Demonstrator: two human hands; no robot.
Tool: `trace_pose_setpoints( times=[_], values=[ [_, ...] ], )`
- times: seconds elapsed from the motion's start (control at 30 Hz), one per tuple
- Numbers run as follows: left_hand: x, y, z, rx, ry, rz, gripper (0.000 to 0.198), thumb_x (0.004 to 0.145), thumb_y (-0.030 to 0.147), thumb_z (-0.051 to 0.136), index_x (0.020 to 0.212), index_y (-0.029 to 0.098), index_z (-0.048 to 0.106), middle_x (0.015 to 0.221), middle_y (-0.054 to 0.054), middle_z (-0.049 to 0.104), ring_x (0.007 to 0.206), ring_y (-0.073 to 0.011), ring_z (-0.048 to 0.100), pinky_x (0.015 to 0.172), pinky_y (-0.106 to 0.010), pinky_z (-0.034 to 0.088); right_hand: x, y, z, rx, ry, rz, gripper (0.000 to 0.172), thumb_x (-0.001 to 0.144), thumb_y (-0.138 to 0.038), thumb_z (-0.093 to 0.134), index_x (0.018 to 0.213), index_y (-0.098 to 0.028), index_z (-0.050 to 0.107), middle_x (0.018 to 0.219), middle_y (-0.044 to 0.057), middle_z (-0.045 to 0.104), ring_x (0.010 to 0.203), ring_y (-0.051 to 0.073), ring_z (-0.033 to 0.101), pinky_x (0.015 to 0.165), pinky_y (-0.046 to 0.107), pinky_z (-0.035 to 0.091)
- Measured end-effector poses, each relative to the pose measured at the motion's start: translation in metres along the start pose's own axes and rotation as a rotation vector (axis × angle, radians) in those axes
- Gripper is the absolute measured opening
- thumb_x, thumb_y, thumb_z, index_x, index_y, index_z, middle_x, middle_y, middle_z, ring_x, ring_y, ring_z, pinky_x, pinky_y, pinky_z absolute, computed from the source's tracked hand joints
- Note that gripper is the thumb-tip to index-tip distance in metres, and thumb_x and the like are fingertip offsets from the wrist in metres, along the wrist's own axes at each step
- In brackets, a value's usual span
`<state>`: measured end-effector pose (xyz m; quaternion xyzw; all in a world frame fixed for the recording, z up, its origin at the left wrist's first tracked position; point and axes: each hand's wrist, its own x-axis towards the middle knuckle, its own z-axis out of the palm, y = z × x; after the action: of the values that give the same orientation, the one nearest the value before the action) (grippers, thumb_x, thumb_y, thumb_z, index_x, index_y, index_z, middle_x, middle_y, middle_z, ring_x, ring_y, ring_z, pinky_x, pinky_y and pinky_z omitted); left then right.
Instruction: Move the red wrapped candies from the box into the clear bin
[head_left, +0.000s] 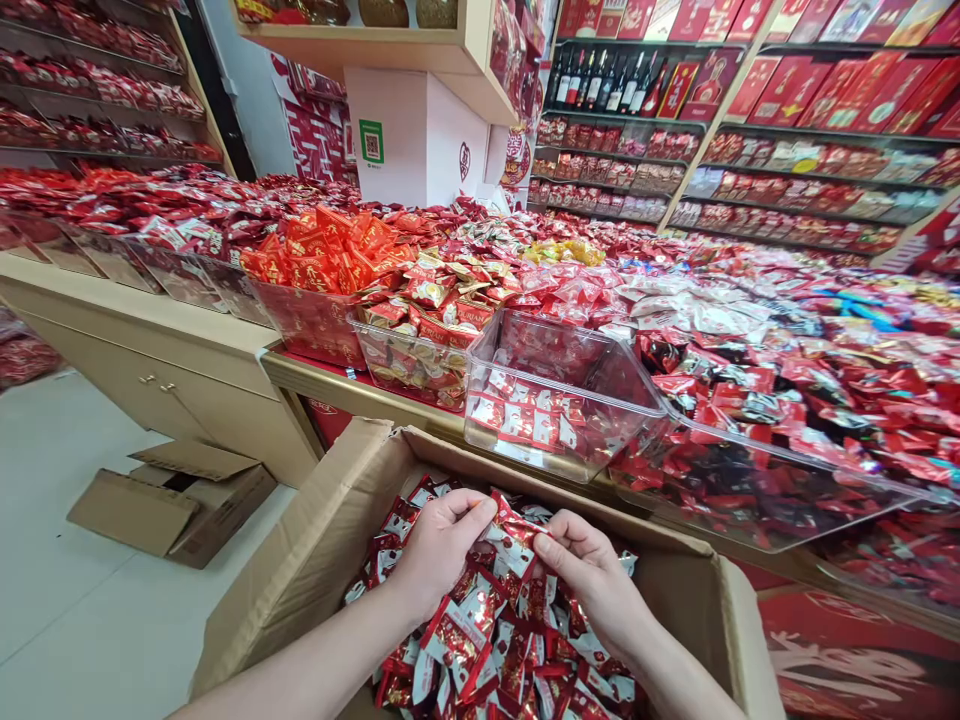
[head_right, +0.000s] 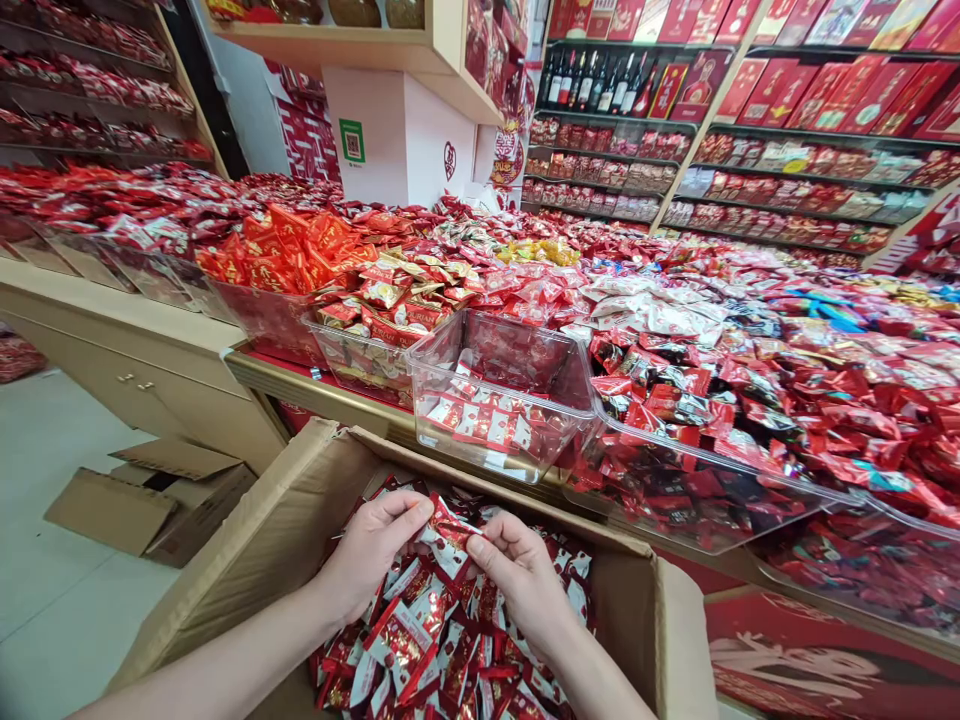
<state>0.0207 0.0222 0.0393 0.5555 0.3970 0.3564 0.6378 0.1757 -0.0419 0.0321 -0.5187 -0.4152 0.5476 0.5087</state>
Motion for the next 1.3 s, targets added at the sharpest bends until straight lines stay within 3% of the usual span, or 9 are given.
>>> trace_pose_setpoints(
  times=[0.1,0.23,0.43,0.57,0.73,0.83,0.97,1.17,1.3],
  values=[
    [0.001,-0.001,0.002,-0.038,0.001,-0.018,0.021,0.074,0.035,0.05,0.068,0.016,0.055,0.06,0.003,0.05,0.057,-0.0101,0.046,0.055,-0.021,0.038,0.0,0.002,0.0,0.016,0.043,-0.004,0.029,0.068,-0.041,0.06,0.063,-0.016,0.047,0.055,-0.004,0.049,0.051,0.008,0.042,0.05,0.019,0.033],
    [-0.001,0.002,0.006,0.005,-0.042,0.053,0.018,0.072,0.032,0.055,0.073,0.015,0.06,0.068,0.001,0.056,0.065,-0.0113,0.05,0.062,-0.021,0.04,0.0,-0.001,0.003,0.017,0.025,-0.006,0.024,0.068,-0.038,0.061,0.076,-0.016,0.054,0.066,-0.001,0.053,0.061,0.009,0.046,0.058,0.02,0.037],
    [-0.005,-0.002,0.012,-0.135,-0.104,-0.12,0.031,0.062,0.028,0.066,0.087,0.014,0.055,0.079,-0.002,0.06,0.071,-0.0115,0.054,0.067,-0.024,0.043,0.0,-0.001,0.004,0.044,0.09,0.003,0.025,0.067,-0.038,0.062,0.068,-0.014,0.056,0.062,-0.001,0.053,0.057,0.008,0.045,0.056,0.02,0.037],
    [-0.004,-0.003,0.011,-0.105,-0.117,-0.09,0.024,0.063,0.024,0.065,0.081,0.012,0.056,0.077,-0.003,0.061,0.072,-0.0122,0.055,0.071,-0.027,0.044,0.001,0.003,0.003,0.08,0.093,0.024,0.025,0.062,-0.037,0.067,0.064,-0.015,0.055,0.06,-0.001,0.055,0.057,0.009,0.047,0.058,0.021,0.038],
    [-0.004,0.004,0.006,0.005,-0.18,0.002,0.023,0.061,0.018,0.066,0.082,0.013,0.058,0.078,-0.004,0.062,0.074,-0.0144,0.056,0.071,-0.028,0.044,-0.001,0.001,0.004,0.099,-0.062,0.027,0.024,0.067,-0.034,0.064,0.084,-0.019,0.059,0.076,0.001,0.06,0.073,0.012,0.052,0.07,0.024,0.04],
    [-0.004,0.006,0.004,-0.066,-0.191,-0.051,0.026,0.058,0.016,0.068,0.08,0.012,0.056,0.072,-0.002,0.062,0.069,-0.0126,0.056,0.067,-0.026,0.044,-0.003,-0.004,0.004,0.033,-0.1,-0.002,0.021,0.068,-0.036,0.062,0.079,-0.018,0.061,0.074,0.0,0.059,0.068,0.011,0.05,0.065,0.022,0.039],
    [-0.007,0.013,0.004,-0.241,-0.158,-0.129,0.029,0.052,0.017,0.073,0.076,0.013,0.056,0.065,0.0,0.061,0.06,-0.0098,0.056,0.06,-0.023,0.044,-0.005,-0.025,0.002,-0.114,-0.078,-0.056,0.02,0.068,-0.035,0.061,0.076,-0.017,0.061,0.067,0.001,0.058,0.06,0.01,0.047,0.057,0.022,0.038],
    [-0.012,0.037,0.0,-0.432,-0.112,-0.064,0.024,0.049,0.016,0.076,0.066,0.013,0.06,0.062,0.001,0.063,0.059,-0.0077,0.055,0.058,-0.018,0.042,-0.014,-0.08,0.01,-0.646,-0.119,-0.209,0.015,0.073,-0.033,0.056,0.079,-0.021,0.063,0.068,0.002,0.058,0.061,0.013,0.049,0.056,0.024,0.04],
    [-0.011,0.049,-0.008,-0.551,-0.142,-0.073,0.03,0.054,0.025,0.074,0.079,0.018,0.06,0.067,0.001,0.064,0.06,-0.0111,0.056,0.059,-0.023,0.044,-0.004,-0.123,0.019,-0.635,-0.199,-0.233,0.012,0.073,-0.031,0.055,0.077,-0.021,0.061,0.062,0.001,0.058,0.054,0.012,0.051,0.05,0.023,0.042]
  ],
)
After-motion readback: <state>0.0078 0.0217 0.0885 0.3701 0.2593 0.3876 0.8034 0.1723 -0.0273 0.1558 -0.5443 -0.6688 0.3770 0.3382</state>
